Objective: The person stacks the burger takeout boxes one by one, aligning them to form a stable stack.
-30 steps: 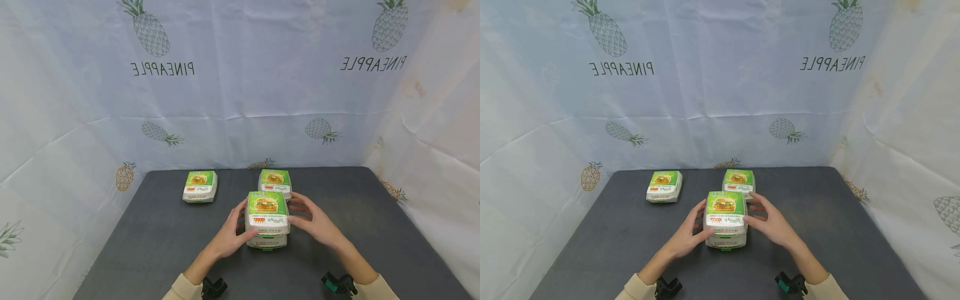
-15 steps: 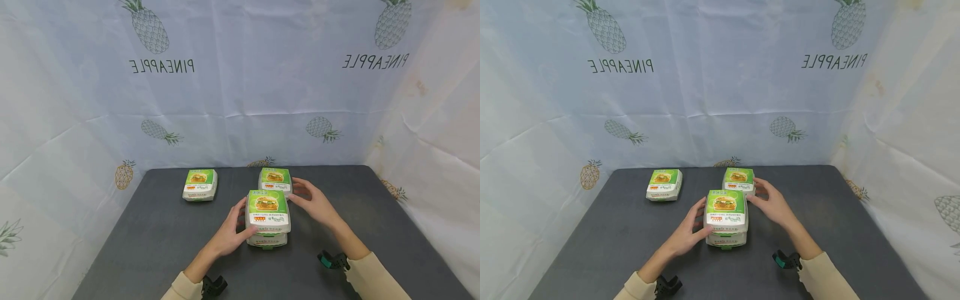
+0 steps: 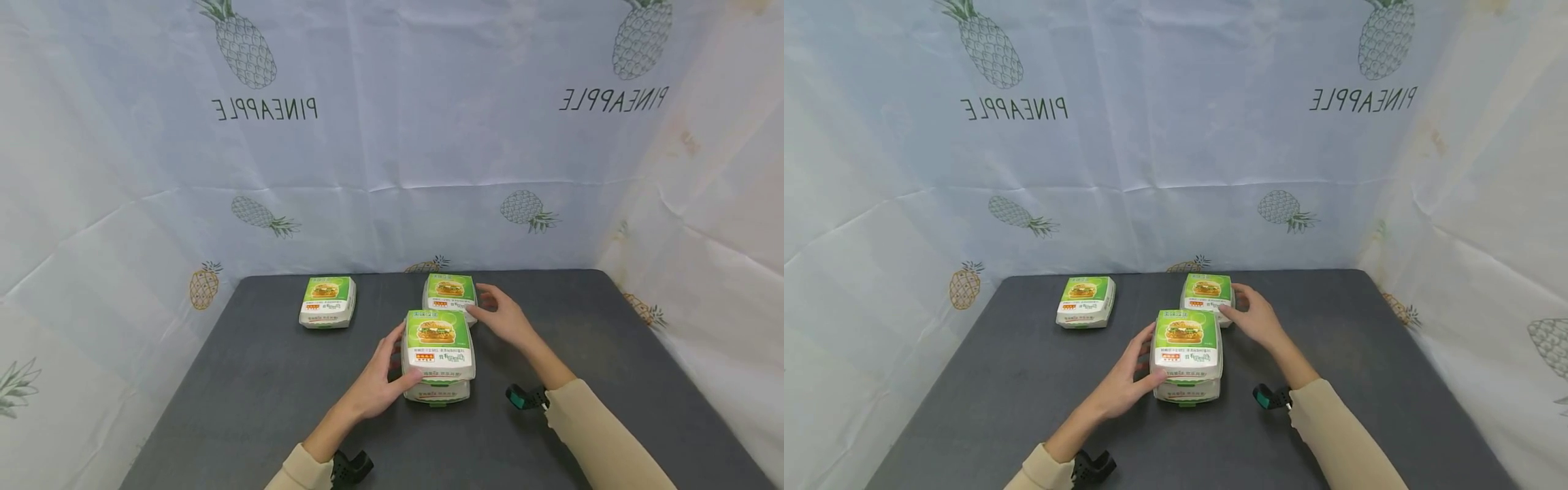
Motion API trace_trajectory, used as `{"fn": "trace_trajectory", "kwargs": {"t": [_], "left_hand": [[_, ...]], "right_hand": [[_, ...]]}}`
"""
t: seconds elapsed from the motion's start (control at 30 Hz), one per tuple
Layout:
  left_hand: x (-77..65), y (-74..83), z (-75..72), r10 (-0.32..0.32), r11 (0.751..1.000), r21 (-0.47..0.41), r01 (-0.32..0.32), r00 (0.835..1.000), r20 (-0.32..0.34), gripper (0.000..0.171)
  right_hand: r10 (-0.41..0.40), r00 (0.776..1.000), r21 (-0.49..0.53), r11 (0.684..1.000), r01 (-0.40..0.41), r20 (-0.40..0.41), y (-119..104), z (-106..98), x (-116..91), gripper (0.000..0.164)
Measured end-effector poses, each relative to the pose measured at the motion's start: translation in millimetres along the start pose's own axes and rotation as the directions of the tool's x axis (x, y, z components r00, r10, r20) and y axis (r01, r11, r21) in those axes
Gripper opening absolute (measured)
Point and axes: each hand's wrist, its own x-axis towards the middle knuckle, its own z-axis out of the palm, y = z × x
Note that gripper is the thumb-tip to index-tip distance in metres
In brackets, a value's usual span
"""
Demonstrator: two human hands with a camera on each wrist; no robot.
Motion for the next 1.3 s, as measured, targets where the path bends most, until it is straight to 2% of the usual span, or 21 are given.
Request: {"fn": "trace_trajectory", "kwargs": {"t": [0.2,0.37,0.77,1.1,1.3], "left_hand": [[-0.9,0.7,1.7,0.002,1.0,-0.006,-0.002,1.0,0.007,0.082],[-0.7,0.8,2.7,0.002,1.0,0.0,-0.002,1.0,0.005,0.082],[-0.9,-2.1,3.4,-0.002,1.0,0.011,0.002,1.0,0.001,0.082],[-0.1,-3.7,2.7,-0.005,1.0,0.01,0.005,1.0,0.007,0.082],[0.4,-4.7,2.8,-0.012,1.0,0.009,0.012,1.0,0.008,0.082]], "right_hand": [[0.062,0.997,0.049,0.997,-0.064,0.047,12.6,7.9,13.2,0.087],[0.065,0.994,0.111,0.991,-0.074,0.087,17.2,13.8,19.1,0.087],[-0.009,0.994,0.185,0.983,-0.011,0.11,20.9,25.4,25.7,0.085],[-0.015,0.996,0.214,0.977,-0.005,0.093,20.7,29.0,25.9,0.081],[-0.007,0.997,0.225,0.974,-0.009,0.072,22.7,23.1,25.2,0.087]]}}
